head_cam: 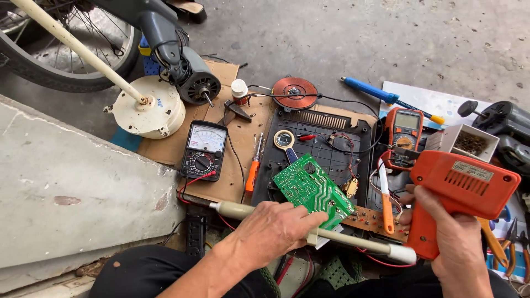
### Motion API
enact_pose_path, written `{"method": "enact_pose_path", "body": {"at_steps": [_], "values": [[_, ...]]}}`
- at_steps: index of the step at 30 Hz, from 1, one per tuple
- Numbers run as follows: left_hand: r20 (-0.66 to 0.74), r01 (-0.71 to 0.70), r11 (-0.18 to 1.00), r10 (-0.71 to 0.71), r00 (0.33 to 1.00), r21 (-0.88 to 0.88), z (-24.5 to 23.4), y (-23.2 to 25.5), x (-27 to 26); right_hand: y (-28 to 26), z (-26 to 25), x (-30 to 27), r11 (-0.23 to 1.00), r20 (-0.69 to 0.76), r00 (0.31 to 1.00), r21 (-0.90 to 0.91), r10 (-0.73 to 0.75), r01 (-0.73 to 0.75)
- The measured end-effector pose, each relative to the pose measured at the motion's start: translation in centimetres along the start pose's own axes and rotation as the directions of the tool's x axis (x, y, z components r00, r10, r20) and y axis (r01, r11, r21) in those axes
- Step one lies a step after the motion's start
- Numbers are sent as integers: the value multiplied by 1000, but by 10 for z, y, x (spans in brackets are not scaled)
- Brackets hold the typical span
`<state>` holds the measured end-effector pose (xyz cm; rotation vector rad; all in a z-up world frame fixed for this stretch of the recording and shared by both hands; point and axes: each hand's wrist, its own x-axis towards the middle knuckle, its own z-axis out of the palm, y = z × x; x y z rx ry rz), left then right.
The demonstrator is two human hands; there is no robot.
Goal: Desoldering electronic components from a circuit board using a soldering iron and a desoldering pump.
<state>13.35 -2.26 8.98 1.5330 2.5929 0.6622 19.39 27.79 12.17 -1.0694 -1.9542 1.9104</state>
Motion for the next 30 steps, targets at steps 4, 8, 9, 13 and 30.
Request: {"method": "enact_pose_path", "body": {"at_steps": [4,8,9,13,30], "values": [[127,-38,999,36,991,11,-3,23,8,-2,5,-20,995,42,997,72,68,-71],[71,3,996,-9,997,87,25,31,11,4,16,-27,986,75,992,123,99,-108],[73,2,996,-8,997,86,31,35,16,6,21,-28,986,74,992,124,101,-110],[28,43,993,-46,999,111,54,44,36,14,39,-29,979,102,986,142,130,-143],[89,35,999,-32,996,-34,57,34,64,9,48,-18,954,60,993,278,100,-113]]}}
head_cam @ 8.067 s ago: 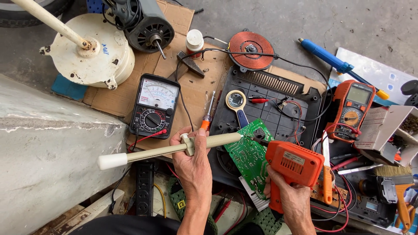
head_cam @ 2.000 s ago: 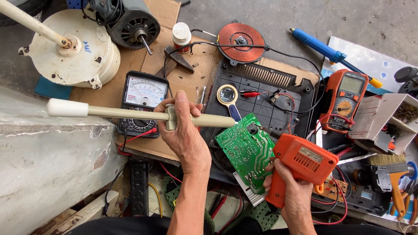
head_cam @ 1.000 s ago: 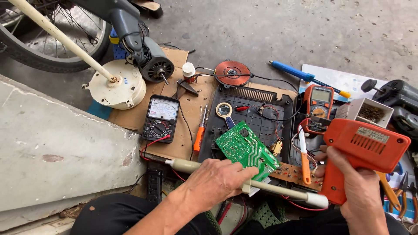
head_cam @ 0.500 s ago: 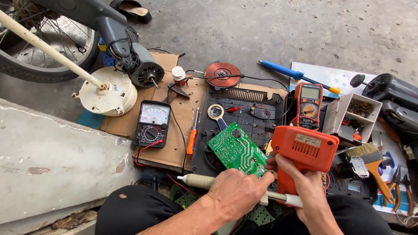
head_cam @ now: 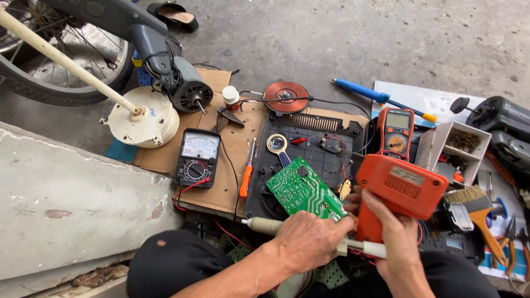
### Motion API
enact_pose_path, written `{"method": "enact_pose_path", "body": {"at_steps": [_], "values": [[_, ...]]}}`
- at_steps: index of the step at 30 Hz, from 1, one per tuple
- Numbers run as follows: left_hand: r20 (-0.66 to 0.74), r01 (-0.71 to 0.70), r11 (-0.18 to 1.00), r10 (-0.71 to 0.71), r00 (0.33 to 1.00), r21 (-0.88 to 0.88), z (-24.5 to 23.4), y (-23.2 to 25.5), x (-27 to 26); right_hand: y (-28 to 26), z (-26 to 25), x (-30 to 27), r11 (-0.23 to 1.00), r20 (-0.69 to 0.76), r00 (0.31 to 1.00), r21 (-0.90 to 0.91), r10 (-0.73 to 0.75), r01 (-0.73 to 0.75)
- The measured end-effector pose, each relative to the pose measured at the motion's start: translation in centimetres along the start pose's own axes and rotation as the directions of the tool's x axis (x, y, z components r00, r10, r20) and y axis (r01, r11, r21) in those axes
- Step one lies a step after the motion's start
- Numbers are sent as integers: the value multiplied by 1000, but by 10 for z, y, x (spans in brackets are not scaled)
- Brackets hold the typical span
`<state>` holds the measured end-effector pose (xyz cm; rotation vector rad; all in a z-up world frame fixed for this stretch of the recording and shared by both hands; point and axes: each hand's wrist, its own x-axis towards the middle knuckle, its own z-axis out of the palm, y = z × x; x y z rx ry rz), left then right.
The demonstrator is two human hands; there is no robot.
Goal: Desoldering electronic components from a circuit board using a soldering iron and a desoldering pump.
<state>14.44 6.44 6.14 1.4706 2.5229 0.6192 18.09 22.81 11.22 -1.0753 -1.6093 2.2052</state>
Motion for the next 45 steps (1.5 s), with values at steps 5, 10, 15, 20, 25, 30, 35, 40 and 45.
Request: {"method": "enact_pose_path", "body": {"at_steps": [5,10,15,20,25,30,35,40,45], "values": [[-68,206,972,-215,974,-116,-10,-65,-41,4,-34,28,986,-47,985,5,-164,164],[-197,559,557,-794,575,-615,-78,-83,-32,26,-36,29,982,-30,996,-171,-89,82],[-263,-137,236,-935,236,-962,-94,-91,-7,79,-5,32,976,-24,997,-204,70,-73],[-107,-272,92,-994,39,-958,-65,-108,4,104,18,38,950,11,985,-267,170,-161],[-114,-397,97,-993,19,-913,-50,-119,12,111,25,46,932,39,980,-319,194,-172],[-227,-428,178,-972,65,-886,-38,-128,12,121,23,56,910,19,969,-346,248,-226],[-146,-404,149,-989,-39,-903,-28,-132,13,126,26,60,914,37,974,-355,221,-194],[-108,-450,127,-992,-69,-884,-20,-136,17,133,25,63,915,31,974,-350,225,-200],[-114,-453,136,-991,-75,-881,-23,-138,16,136,26,64,919,37,980,-356,196,-171]]}}
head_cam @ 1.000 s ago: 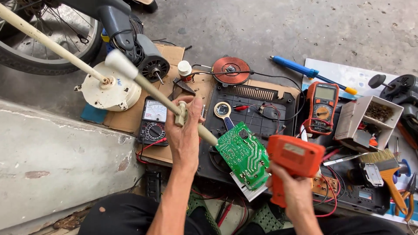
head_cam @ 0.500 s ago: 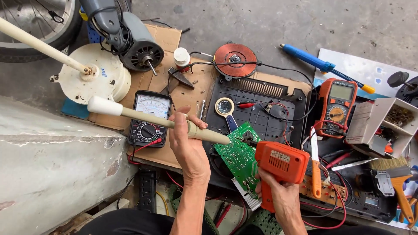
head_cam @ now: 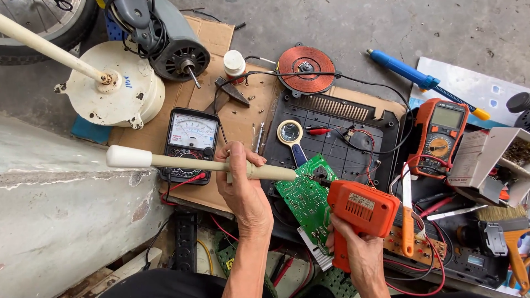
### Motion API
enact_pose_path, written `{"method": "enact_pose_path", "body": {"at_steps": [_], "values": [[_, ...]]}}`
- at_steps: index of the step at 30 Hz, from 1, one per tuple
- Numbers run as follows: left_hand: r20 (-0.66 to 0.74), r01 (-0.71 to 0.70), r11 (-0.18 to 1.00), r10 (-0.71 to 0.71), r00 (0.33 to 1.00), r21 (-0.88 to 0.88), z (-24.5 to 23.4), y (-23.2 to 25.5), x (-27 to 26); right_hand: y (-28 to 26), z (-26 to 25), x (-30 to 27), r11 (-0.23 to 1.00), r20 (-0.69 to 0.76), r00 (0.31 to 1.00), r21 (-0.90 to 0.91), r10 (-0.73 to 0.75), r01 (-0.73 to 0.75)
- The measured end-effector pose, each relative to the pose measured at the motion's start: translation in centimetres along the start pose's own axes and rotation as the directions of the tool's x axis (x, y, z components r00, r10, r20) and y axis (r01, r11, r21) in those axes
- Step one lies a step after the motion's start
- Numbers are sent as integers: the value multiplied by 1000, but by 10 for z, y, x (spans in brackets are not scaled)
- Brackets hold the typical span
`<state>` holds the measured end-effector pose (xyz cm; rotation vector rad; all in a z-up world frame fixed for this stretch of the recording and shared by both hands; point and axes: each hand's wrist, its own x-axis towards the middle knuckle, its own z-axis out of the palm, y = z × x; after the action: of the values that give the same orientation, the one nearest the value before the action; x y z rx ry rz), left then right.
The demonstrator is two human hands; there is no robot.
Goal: Desoldering electronic components from a circuit board using a soldering iron and a desoldering pump.
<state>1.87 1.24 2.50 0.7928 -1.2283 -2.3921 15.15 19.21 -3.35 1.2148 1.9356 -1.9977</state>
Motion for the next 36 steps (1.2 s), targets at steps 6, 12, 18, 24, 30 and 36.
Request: {"method": "enact_pose_path", "body": {"at_steps": [6,12,18,24,30,36], "values": [[-18,-28,1000,27,999,-9,-4,-7,1,9,2,3,997,-19,1000,71,-2,3],[-48,22,999,-24,999,-22,-4,-8,3,14,0,5,998,-21,1000,69,0,1],[-14,-2,1000,2,1000,13,-4,-9,2,14,0,6,997,-33,999,78,25,-23],[-3,-45,999,45,999,1,-6,-13,3,13,1,4,997,-33,999,70,33,-31],[-28,3,1000,-3,1000,-2,-5,-11,3,16,0,5,995,-7,1000,102,8,-7],[-37,5,1000,-5,999,0,-6,-15,3,18,-2,7,997,-10,1000,77,23,-22]]}}
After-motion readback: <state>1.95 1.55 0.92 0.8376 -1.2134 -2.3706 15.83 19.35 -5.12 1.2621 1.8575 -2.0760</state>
